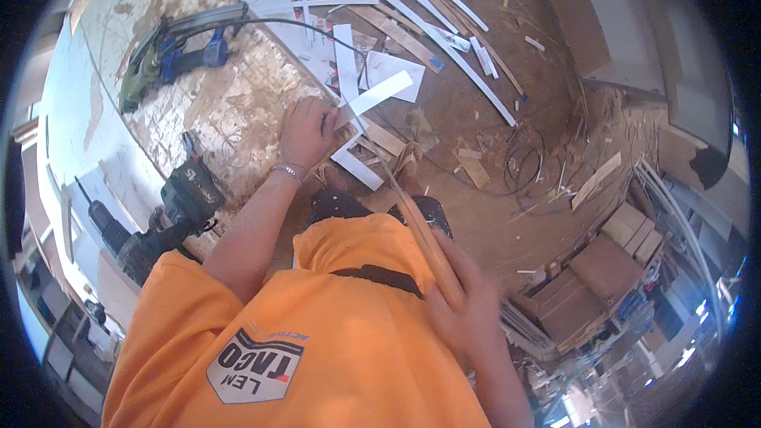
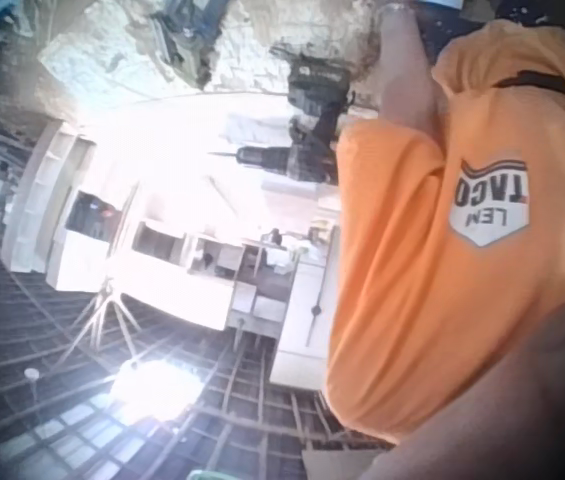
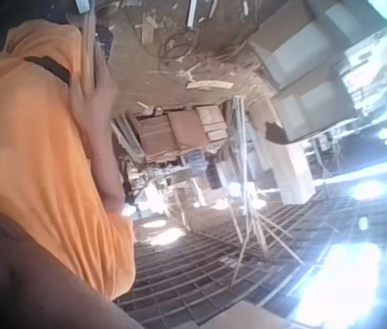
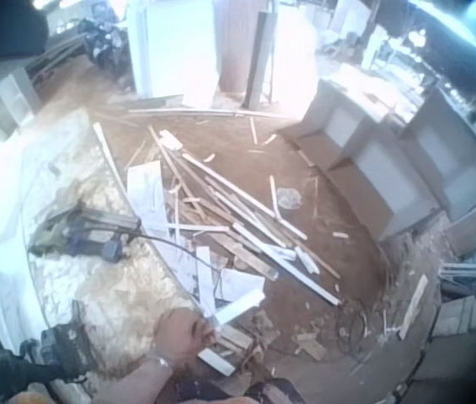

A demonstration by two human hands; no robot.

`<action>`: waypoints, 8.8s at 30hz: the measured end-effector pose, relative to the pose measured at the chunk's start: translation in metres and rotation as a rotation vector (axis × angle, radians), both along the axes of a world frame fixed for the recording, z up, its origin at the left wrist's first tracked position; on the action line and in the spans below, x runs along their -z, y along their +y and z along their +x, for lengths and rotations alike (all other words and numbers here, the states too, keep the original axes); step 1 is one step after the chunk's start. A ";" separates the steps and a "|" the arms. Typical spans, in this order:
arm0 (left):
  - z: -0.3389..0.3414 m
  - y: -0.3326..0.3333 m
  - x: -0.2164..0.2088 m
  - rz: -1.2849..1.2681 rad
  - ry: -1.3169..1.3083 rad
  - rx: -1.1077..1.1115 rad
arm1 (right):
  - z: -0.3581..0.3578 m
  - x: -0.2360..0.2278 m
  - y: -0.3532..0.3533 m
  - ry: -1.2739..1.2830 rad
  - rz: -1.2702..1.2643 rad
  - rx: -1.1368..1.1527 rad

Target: The person assembles a wooden shelf unit by using a power drill to drive screws into the joints, marking a piece of wood with a pencil, and cutting the wood with a hand saw before fitting it into place.

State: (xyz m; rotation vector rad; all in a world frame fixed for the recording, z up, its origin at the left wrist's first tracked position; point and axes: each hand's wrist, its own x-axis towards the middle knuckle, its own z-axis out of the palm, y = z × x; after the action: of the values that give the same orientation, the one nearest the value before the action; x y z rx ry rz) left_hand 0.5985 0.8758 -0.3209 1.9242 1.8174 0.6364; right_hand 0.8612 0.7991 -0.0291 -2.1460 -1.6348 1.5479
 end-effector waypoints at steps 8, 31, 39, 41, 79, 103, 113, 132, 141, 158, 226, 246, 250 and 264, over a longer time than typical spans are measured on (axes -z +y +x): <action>-0.002 0.001 -0.001 -0.029 0.008 0.016 | -0.066 0.136 0.064 0.091 0.174 -0.056; 0.004 0.002 0.005 0.012 0.151 -0.004 | -0.005 0.099 0.026 0.171 0.168 -0.094; 0.004 -0.006 0.003 0.039 0.127 0.038 | -0.015 0.091 0.024 0.169 0.078 -0.028; 0.002 0.004 -0.003 0.030 0.103 0.034 | -0.069 0.131 0.083 0.147 0.118 -0.056; 0.003 0.005 0.009 -0.004 0.105 0.008 | -0.038 0.127 0.066 0.174 0.114 -0.061; 0.030 -0.006 -0.001 -0.007 0.041 0.355 | -0.037 0.134 0.011 0.189 0.130 0.206; 0.025 0.000 0.001 0.038 0.060 0.023 | -0.050 0.153 0.068 0.238 0.317 0.016; 0.009 0.033 0.010 0.047 0.273 -0.627 | -0.047 0.088 0.039 0.180 0.216 -0.031; 0.008 0.033 0.004 0.059 0.221 -0.594 | -0.007 0.021 0.003 0.066 0.111 -0.121; 0.008 0.032 0.002 0.040 0.210 -0.569 | -0.056 0.030 0.055 0.019 0.146 -0.094; 0.002 -0.011 -0.014 0.088 0.032 -0.101 | 0.096 0.145 0.000 -0.006 0.378 0.126; 0.084 -0.299 -0.161 0.086 -1.068 -0.995 | 0.030 0.190 0.056 0.537 0.812 -1.121; 0.087 -0.440 -0.096 -0.015 -1.136 -1.388 | 0.032 0.181 -0.007 0.626 0.802 -1.085; 0.144 -0.857 0.095 -0.055 -1.125 -2.148 | 0.033 0.114 -0.268 0.134 0.847 -1.204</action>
State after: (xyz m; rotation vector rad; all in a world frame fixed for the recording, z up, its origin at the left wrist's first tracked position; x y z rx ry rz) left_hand 0.7428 0.0184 -0.4161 -1.1384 2.0233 1.5229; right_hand 0.8947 0.5308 -0.1436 -0.5682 -2.9413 0.6618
